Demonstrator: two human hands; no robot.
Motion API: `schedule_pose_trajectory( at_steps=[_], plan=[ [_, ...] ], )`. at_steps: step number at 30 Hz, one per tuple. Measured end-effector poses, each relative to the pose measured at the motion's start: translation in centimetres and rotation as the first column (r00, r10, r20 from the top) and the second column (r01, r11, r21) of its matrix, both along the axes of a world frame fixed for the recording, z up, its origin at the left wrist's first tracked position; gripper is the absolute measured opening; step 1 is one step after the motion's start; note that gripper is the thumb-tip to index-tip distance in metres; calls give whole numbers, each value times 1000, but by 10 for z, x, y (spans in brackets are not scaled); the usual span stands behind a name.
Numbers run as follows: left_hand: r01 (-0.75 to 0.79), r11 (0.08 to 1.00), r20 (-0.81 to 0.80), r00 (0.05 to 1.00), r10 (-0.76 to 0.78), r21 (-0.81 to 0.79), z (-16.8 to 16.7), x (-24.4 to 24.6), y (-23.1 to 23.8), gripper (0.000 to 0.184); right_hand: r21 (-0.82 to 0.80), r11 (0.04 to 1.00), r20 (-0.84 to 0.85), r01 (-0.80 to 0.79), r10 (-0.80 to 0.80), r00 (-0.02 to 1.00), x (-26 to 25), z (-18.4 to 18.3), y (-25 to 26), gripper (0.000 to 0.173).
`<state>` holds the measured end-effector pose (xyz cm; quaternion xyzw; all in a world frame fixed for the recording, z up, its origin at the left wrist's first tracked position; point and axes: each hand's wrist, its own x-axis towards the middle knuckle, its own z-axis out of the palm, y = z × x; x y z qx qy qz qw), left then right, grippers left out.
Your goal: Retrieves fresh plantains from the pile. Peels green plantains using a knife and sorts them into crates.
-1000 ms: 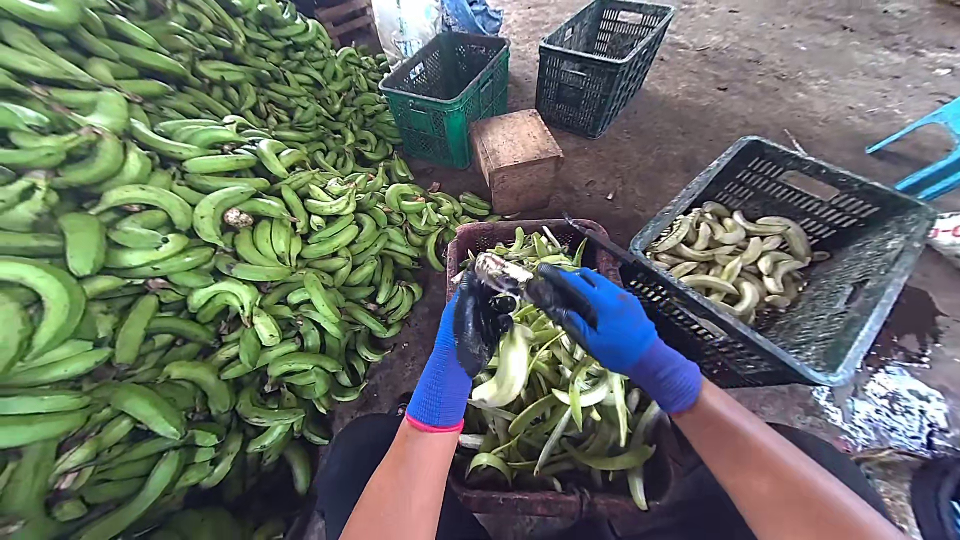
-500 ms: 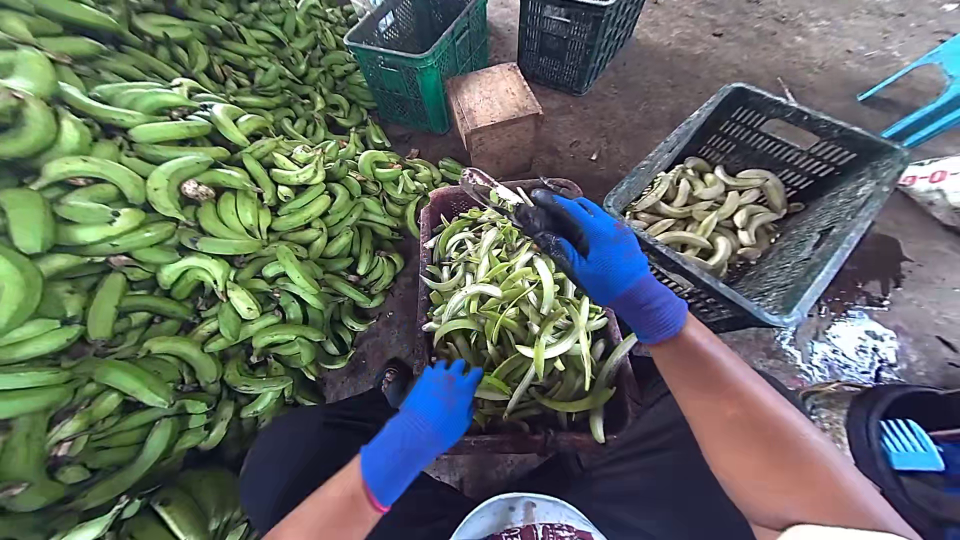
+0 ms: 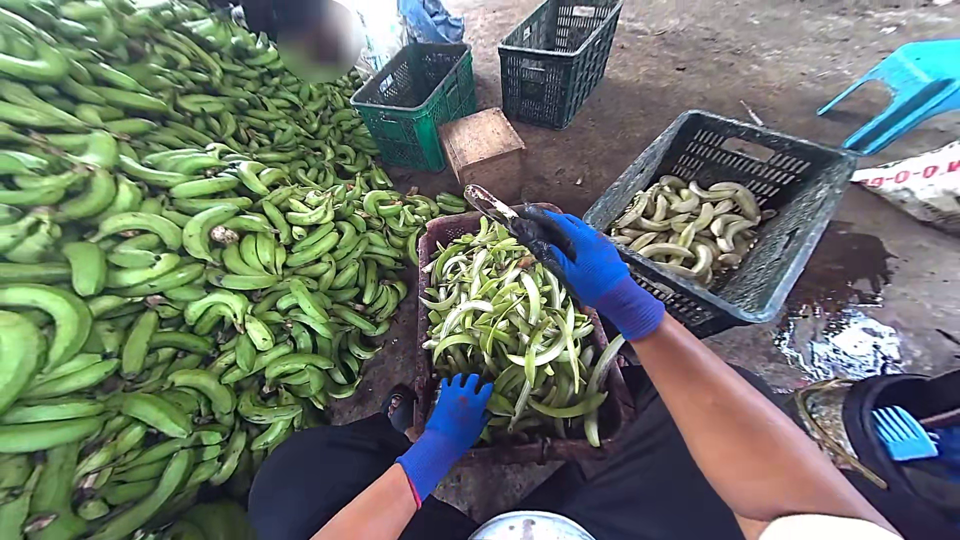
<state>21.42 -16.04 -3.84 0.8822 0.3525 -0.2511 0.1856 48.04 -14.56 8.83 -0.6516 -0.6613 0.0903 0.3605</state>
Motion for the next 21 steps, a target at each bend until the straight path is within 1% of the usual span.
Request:
schedule_pose_trajectory(
  at_steps=[4, 8, 10, 13, 14, 15, 16, 17, 18, 19, 20, 21],
  plan=[
    [6, 1000, 26, 1000, -7, 19, -1, -4, 3, 50, 0, 1000, -42, 4, -4, 999, 6, 1, -3, 46],
    [-4, 999, -107, 994, -1, -47, -5, 3, -7, 60, 13, 1000, -93, 6, -5, 996, 10, 3, -6, 46],
    [-7, 1000, -102, 995, 4, -28, -8, 6, -7, 59, 12, 1000, -102, 1, 0, 995, 12, 3, -7, 46],
    [-33, 999, -2, 999, 33, -2, -4, 3, 0, 54, 40, 999, -95, -10, 14, 995, 11, 1, -11, 47],
    [-75, 997, 72, 995, 76, -14, 0, 0, 3, 56, 49, 999, -93, -11, 16, 996, 11, 0, -13, 48],
    [-132, 989, 167, 976, 141, -61, 7, -4, 7, 59, 56, 998, -104, -10, 16, 994, 12, 0, -13, 48],
    [-192, 972, 293, 929, 225, -136, 18, -8, 10, 62, 65, 998, -116, -14, 22, 993, 12, 0, -13, 48],
    [-240, 942, 441, 838, 323, -234, 30, -13, 12, 65, 76, 997, -132, -23, 33, 991, 13, 0, -12, 48],
    [-261, 900, 581, 693, 426, -349, 41, -17, 15, 68, 82, 996, -150, -34, 46, 988, 13, 0, -12, 48],
    [-236, 834, 663, 516, 542, -499, 51, -21, 18, 72, 84, 995, -160, -44, 57, 985, 12, -1, -11, 47],
    [-150, 740, 677, 319, 663, -655, 62, -21, 23, 73, 75, 996, -162, -56, 68, 984, 9, -3, -10, 46],
    [-18, 628, 621, 133, 773, -778, 73, -19, 30, 67, 59, 996, -149, -71, 79, 986, 5, -5, -8, 47]
  ],
)
